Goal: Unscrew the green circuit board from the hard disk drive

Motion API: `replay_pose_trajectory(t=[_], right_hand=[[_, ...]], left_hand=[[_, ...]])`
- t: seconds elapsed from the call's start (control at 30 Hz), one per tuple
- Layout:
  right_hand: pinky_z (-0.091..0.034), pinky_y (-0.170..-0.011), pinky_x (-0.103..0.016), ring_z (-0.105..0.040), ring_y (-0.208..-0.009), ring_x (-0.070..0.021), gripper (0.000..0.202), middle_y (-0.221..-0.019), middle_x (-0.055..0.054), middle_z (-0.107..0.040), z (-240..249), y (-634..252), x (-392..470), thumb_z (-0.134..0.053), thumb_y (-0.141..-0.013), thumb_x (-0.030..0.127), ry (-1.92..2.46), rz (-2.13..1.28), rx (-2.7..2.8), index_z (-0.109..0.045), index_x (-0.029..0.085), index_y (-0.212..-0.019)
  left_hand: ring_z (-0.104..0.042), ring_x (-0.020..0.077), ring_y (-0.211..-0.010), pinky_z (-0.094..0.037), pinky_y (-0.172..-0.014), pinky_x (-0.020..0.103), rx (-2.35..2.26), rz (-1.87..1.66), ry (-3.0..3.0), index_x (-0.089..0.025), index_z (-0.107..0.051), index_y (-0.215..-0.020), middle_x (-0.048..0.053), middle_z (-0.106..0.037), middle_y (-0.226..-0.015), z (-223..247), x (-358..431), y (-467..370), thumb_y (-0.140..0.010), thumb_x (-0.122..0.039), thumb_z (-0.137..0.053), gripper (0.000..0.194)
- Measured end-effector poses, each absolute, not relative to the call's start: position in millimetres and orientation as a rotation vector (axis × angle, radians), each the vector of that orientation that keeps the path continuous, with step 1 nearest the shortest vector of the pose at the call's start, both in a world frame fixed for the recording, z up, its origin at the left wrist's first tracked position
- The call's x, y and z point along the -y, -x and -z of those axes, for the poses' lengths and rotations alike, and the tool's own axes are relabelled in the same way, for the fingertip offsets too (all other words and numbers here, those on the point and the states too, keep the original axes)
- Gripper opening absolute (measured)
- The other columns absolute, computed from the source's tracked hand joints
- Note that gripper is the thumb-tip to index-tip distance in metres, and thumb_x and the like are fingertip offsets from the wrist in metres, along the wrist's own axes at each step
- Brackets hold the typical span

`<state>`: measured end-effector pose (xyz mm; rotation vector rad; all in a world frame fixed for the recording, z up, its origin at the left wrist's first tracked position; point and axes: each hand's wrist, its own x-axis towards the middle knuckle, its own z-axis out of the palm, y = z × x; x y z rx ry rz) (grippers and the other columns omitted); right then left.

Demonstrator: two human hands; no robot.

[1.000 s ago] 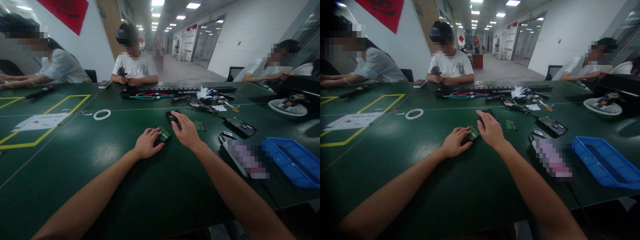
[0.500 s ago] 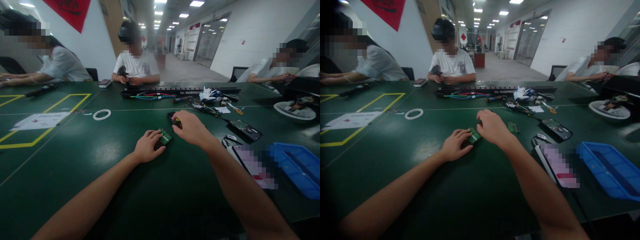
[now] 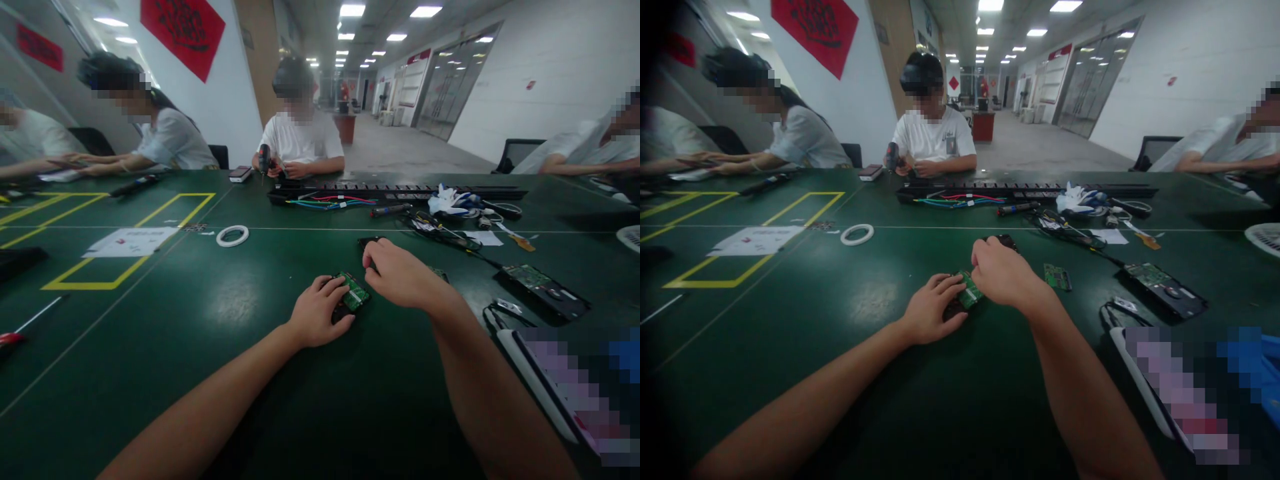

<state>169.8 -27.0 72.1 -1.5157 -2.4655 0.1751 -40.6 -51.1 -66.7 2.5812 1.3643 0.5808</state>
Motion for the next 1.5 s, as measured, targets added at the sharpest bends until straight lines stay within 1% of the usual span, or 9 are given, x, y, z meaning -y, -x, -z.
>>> replay_pose_trajectory(t=[0.2, 0.37, 0.7, 0.9, 0.97, 1.07, 1.27, 1.4, 1.5], right_hand=[[-0.038, -0.064, -0.034, -0.063, -0.076, -0.0209, 0.012, -0.103, -0.011, -0.066, -82.9, -158.5, 25.1, -0.056, -0.09, 0.012, 1.512, -0.09, 2.647, -0.063, 0.022, -0.09], [-0.036, -0.063, -0.034, -0.064, -0.078, -0.0214, 0.013, -0.109, -0.012, -0.064, -84.4, -157.7, 25.2, -0.05, -0.094, 0.017, 1.592, -0.075, 2.66, -0.062, 0.021, -0.098], [-0.043, -0.082, -0.034, -0.064, -0.094, -0.0216, 0.016, -0.112, -0.011, -0.062, -82.4, -165.3, 29.3, -0.046, -0.093, 0.013, 1.481, -0.148, 2.666, -0.059, 0.019, -0.101], [-0.044, -0.08, -0.034, -0.064, -0.094, -0.0247, 0.019, -0.108, -0.012, -0.064, -78.6, -178.0, 32.1, -0.048, -0.102, 0.032, 1.428, -0.008, 2.711, -0.062, 0.019, -0.102], [-0.045, -0.081, -0.034, -0.063, -0.091, -0.0231, 0.017, -0.111, -0.013, -0.064, -78.0, -183.2, 31.8, -0.049, -0.101, 0.029, 1.377, -0.058, 2.718, -0.062, 0.019, -0.102], [-0.045, -0.086, -0.032, -0.062, -0.096, -0.0215, 0.016, -0.113, -0.012, -0.065, -77.2, -188.0, 30.4, -0.049, -0.095, 0.015, 1.202, -0.139, 2.767, -0.062, 0.018, -0.103], [-0.043, -0.081, -0.034, -0.062, -0.091, -0.0232, 0.01, -0.104, -0.011, -0.068, -73.4, -190.2, 24.5, -0.053, -0.096, 0.024, 1.307, -0.019, 2.715, -0.06, 0.019, -0.1], [-0.043, -0.081, -0.032, -0.062, -0.092, -0.0219, 0.011, -0.106, -0.01, -0.068, -72.6, -191.6, 25.3, -0.055, -0.09, 0.017, 1.203, -0.036, 2.763, -0.059, 0.02, -0.1], [-0.042, -0.081, -0.033, -0.062, -0.092, -0.0221, 0.009, -0.106, -0.01, -0.069, -72.6, -190.3, 28.4, -0.055, -0.092, 0.018, 1.164, -0.004, 2.773, -0.059, 0.02, -0.099]], left_hand=[[-0.041, 0.0378, -0.147, -0.046, -0.117, 0.058, -1.348, -0.62, -2.57, -0.027, -0.052, -0.152, 0.005, -0.051, -0.16, 65.0, 51.8, 41.7, -0.088, -0.058, -0.066, 0.072], [-0.039, 0.0387, -0.148, -0.046, -0.116, 0.06, -1.344, -0.612, -2.555, -0.03, -0.047, -0.156, 0.005, -0.05, -0.161, 65.1, 51.2, 41.4, -0.088, -0.056, -0.066, 0.076], [-0.041, 0.0395, -0.146, -0.044, -0.117, 0.06, -1.345, -0.641, -2.593, -0.025, -0.053, -0.153, 0.008, -0.052, -0.159, 72.0, 53.1, 41.9, -0.09, -0.056, -0.065, 0.071], [-0.043, 0.0388, -0.145, -0.045, -0.117, 0.056, -1.321, -0.576, -2.642, -0.025, -0.055, -0.152, 0.007, -0.054, -0.158, 69.3, 53.5, 44.5, -0.09, -0.063, -0.063, 0.073], [-0.043, 0.0386, -0.144, -0.045, -0.117, 0.055, -1.342, -0.574, -2.64, -0.024, -0.056, -0.152, 0.007, -0.054, -0.158, 68.2, 54.1, 43.9, -0.09, -0.062, -0.064, 0.074], [-0.045, 0.0372, -0.143, -0.047, -0.116, 0.053, -1.378, -0.57, -2.617, -0.023, -0.057, -0.15, 0.006, -0.054, -0.158, 65.6, 55.5, 41.5, -0.089, -0.059, -0.065, 0.072], [-0.047, 0.0354, -0.142, -0.048, -0.116, 0.052, -1.415, -0.554, -2.579, -0.025, -0.059, -0.148, 0.004, -0.056, -0.156, 61.9, 56.6, 39.2, -0.087, -0.058, -0.067, 0.07], [-0.046, 0.0348, -0.143, -0.047, -0.117, 0.051, -1.428, -0.569, -2.585, -0.024, -0.057, -0.15, 0.004, -0.054, -0.158, 64.8, 57.2, 40.2, -0.089, -0.058, -0.065, 0.071], [-0.046, 0.0338, -0.142, -0.047, -0.117, 0.05, -1.42, -0.578, -2.591, -0.025, -0.057, -0.151, 0.003, -0.054, -0.158, 67.4, 57.1, 40.5, -0.089, -0.059, -0.065, 0.071]])
